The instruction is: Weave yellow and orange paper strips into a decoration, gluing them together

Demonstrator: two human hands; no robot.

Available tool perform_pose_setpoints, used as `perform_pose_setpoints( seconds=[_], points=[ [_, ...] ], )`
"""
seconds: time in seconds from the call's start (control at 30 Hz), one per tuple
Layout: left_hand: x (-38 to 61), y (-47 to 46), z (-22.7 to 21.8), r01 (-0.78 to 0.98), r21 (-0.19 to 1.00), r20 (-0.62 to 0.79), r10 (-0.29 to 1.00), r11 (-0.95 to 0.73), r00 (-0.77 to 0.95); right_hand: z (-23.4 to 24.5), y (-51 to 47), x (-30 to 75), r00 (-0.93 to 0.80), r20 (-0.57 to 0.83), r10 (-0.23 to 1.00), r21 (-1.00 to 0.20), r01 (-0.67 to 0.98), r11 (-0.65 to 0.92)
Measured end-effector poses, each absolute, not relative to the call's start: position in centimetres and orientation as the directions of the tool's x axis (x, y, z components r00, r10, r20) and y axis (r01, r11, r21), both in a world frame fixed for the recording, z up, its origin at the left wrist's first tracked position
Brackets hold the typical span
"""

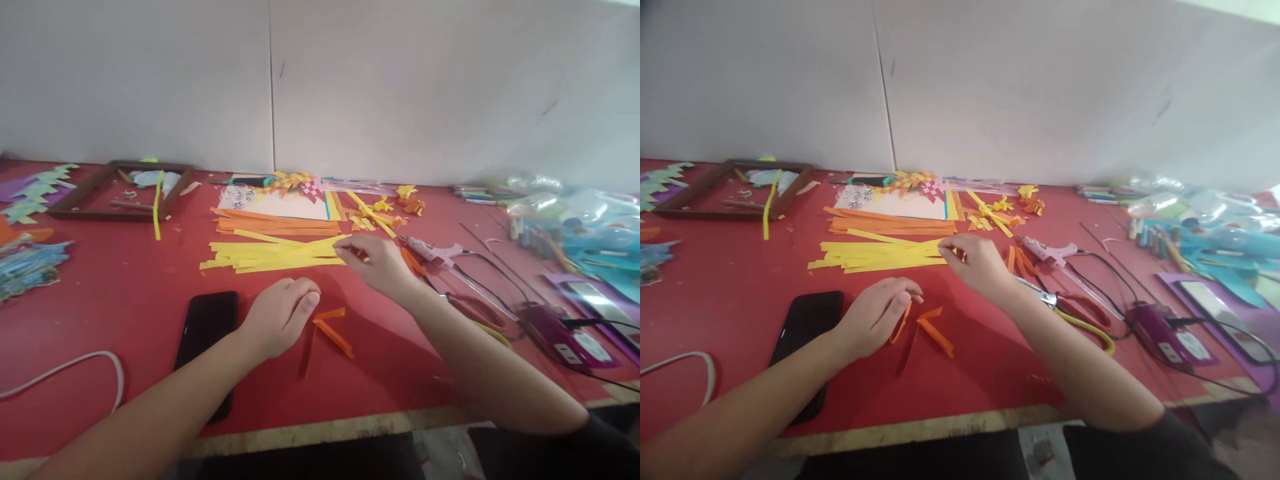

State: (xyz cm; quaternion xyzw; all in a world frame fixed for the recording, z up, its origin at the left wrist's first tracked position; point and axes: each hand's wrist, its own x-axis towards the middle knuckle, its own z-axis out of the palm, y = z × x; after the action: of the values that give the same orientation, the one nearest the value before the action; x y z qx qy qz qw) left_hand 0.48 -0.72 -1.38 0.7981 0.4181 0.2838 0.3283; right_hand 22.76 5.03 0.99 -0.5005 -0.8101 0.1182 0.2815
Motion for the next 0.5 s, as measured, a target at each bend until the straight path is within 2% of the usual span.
perform_pose_setpoints(
  seconds=[0.1, 0.23, 0.37, 0.5],
  points=[
    [0.6, -0.7, -1.3, 0.346, 0.88, 0.168, 0.895, -0.325, 0.412, 0.2, 8.7, 21.1, -0.447, 0.303, 0.842, -0.424, 0.728, 0.539],
    [0.6, 0.1, -1.4, 0.014, 0.997, 0.073, 0.974, -0.078, 0.215, -1.2, 11.5, 18.8, -0.554, 0.225, 0.801, -0.389, 0.703, 0.595],
    [0.3, 1.5, -1.6, -0.274, 0.954, -0.103, 0.992, 0.119, 0.07, -1.3, 12.1, 18.4, -0.566, 0.205, 0.798, -0.392, 0.7, 0.597],
    [0.4, 2.2, -1.5, -0.387, 0.893, -0.224, 0.973, 0.23, 0.062, 0.6, 11.5, 19.1, -0.518, 0.262, 0.814, -0.431, 0.692, 0.579]
  ],
)
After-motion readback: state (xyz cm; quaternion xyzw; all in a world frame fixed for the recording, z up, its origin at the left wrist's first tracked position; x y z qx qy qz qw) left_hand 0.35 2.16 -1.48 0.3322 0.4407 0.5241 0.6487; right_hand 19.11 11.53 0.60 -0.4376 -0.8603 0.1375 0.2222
